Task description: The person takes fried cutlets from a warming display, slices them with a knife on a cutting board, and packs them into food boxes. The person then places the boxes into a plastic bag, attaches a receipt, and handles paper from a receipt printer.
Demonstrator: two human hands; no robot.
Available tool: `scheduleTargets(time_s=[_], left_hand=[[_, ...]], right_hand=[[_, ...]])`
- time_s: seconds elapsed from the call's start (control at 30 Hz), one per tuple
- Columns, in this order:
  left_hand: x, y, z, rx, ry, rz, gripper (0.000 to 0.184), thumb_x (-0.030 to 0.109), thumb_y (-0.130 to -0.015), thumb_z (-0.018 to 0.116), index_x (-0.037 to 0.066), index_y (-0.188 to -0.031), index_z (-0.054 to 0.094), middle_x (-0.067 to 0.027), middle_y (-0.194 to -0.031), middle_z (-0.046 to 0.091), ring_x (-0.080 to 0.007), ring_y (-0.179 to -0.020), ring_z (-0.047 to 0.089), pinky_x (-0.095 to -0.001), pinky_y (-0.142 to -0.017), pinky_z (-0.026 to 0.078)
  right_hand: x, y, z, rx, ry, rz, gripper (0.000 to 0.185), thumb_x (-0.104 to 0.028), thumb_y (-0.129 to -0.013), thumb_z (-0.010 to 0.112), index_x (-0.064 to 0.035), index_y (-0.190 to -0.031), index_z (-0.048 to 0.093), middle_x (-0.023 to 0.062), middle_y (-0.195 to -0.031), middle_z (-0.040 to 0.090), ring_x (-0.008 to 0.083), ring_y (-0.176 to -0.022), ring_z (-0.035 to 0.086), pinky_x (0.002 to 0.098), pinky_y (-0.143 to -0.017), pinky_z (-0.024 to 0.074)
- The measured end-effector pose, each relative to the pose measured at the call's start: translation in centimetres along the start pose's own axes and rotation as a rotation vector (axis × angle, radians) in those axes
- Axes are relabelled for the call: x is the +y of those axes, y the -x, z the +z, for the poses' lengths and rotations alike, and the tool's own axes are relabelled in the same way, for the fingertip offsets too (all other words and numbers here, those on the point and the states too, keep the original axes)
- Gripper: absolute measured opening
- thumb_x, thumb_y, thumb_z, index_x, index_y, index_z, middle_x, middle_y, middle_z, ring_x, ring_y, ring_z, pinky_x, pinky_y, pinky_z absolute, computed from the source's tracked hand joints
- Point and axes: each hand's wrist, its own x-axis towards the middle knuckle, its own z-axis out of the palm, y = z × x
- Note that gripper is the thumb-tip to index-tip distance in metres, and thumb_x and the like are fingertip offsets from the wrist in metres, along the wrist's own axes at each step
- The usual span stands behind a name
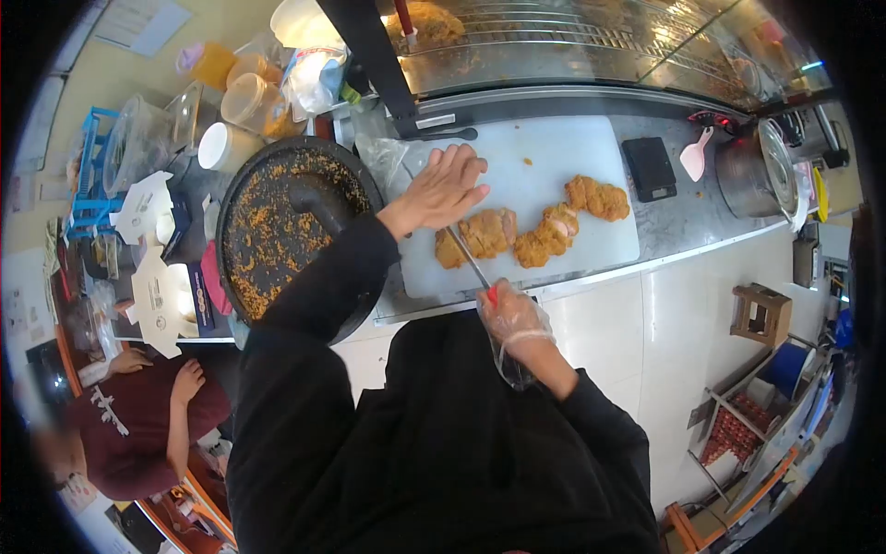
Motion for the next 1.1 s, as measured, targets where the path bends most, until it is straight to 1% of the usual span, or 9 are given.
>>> scheduleTargets(time_s=[0.13, 0.4, 0.5, 0.57, 0.63, 0.77, 0.97, 1.07, 1.1], left_hand=[[0.1, 2.7, 1.2, -0.091, -0.014, -0.008, 0.033, 0.035, -0.096, 0.043, 0.006, -0.11, 0.053, -0.011, -0.103, 0.046, -0.026, -0.099, 0.043, -0.0394, -0.082, 0.03], [-2.8, 3.1, 1.8, -0.213, -0.222, 0.017, 0.036, 0.036, -0.098, 0.04, 0.008, -0.116, 0.053, -0.0112, -0.105, 0.045, -0.0242, -0.101, 0.042, -0.0376, -0.083, 0.029], [-1.1, 1.9, 1.6, -0.111, -0.178, -0.035, 0.036, 0.036, -0.098, 0.038, 0.008, -0.114, 0.053, -0.0113, -0.106, 0.046, -0.0263, -0.102, 0.044, -0.0399, -0.084, 0.031], [1.0, 1.3, -0.7, -0.002, -0.137, -0.061, 0.035, 0.036, -0.098, 0.04, 0.008, -0.115, 0.053, -0.0116, -0.105, 0.047, -0.0273, -0.102, 0.044, -0.0403, -0.084, 0.032], [5.8, 0.4, -7.0, 0.1, -0.078, -0.09, 0.034, 0.035, -0.098, 0.043, 0.009, -0.118, 0.053, -0.0119, -0.103, 0.046, -0.0283, -0.1, 0.044, -0.0404, -0.083, 0.033], [9.4, 3.9, -13.3, 0.317, 0.08, -0.192, 0.032, 0.029, -0.098, 0.042, 0.006, -0.119, 0.052, -0.0145, -0.107, 0.047, -0.0303, -0.103, 0.045, -0.0405, -0.086, 0.033], [13.6, 10.7, -8.4, 0.528, 0.131, -0.45, 0.034, 0.027, -0.1, 0.037, 0.002, -0.119, 0.051, -0.0167, -0.108, 0.047, -0.0336, -0.102, 0.046, -0.0412, -0.091, 0.034], [16.7, 14.8, -4.2, 0.649, 0.203, -0.634, 0.034, 0.026, -0.101, 0.036, -0.001, -0.117, 0.05, -0.0174, -0.105, 0.047, -0.0325, -0.101, 0.047, -0.0406, -0.092, 0.036], [18.2, 16.2, -2.8, 0.697, 0.232, -0.732, 0.034, 0.025, -0.101, 0.036, -0.001, -0.117, 0.05, -0.0173, -0.106, 0.048, -0.0313, -0.102, 0.047, -0.0398, -0.094, 0.036]], right_hand=[[-0.7, 1.1, 0.2, -0.177, 0.06, 0.063, 0.036, -0.042, -0.094, 0.049, -0.0073, -0.103, 0.053, 0.0235, -0.09, 0.068, 0.0437, -0.09, 0.065, 0.0538, -0.076, 0.0512], [-1.7, -2.4, 3.6, -0.059, 0.119, 0.018, 0.032, -0.036, -0.097, 0.048, -0.004, -0.101, 0.052, 0.0236, -0.079, 0.067, 0.042, -0.079, 0.068, 0.0518, -0.07, 0.0532], [-0.6, -1.8, -0.3, -0.144, 0.052, -0.175, 0.042, -0.042, -0.095, 0.05, -0.0005, -0.094, 0.056, 0.0277, -0.091, 0.066, 0.0438, -0.091, 0.064, 0.0515, -0.08, 0.0493], [2.2, -2.9, -1.7, -0.163, -0.016, -0.151, 0.049, -0.047, -0.093, 0.051, 0.0004, -0.092, 0.061, 0.0298, -0.098, 0.063, 0.0441, -0.099, 0.06, 0.0498, -0.087, 0.0456], [1.7, -2.5, -7.7, -0.169, 0.162, -0.138, 0.046, -0.048, -0.092, 0.053, -0.0029, -0.096, 0.06, 0.0249, -0.094, 0.064, 0.0431, -0.094, 0.061, 0.049, -0.083, 0.0477], [-0.4, -7.8, -15.6, -0.039, 0.569, -0.293, 0.044, -0.044, -0.095, 0.049, -0.0036, -0.103, 0.062, 0.0231, -0.097, 0.066, 0.0384, -0.092, 0.065, 0.0481, -0.08, 0.0505], [3.6, -20.1, -13.2, 0.55, 0.889, -0.745, 0.022, -0.031, -0.083, 0.061, -0.0123, -0.094, 0.067, 0.0102, -0.095, 0.065, 0.0278, -0.094, 0.063, 0.0455, -0.074, 0.0499], [4.1, -20.6, -10.5, 0.774, 0.827, -0.678, 0.019, -0.027, -0.082, 0.06, -0.0115, -0.09, 0.068, 0.0101, -0.098, 0.063, 0.027, -0.093, 0.06, 0.0431, -0.075, 0.0477], [3.7, -19.6, -9.2, 0.806, 0.702, -0.583, 0.022, -0.026, -0.084, 0.057, -0.011, -0.096, 0.068, 0.0103, -0.102, 0.061, 0.0269, -0.098, 0.058, 0.0439, -0.078, 0.0458]])
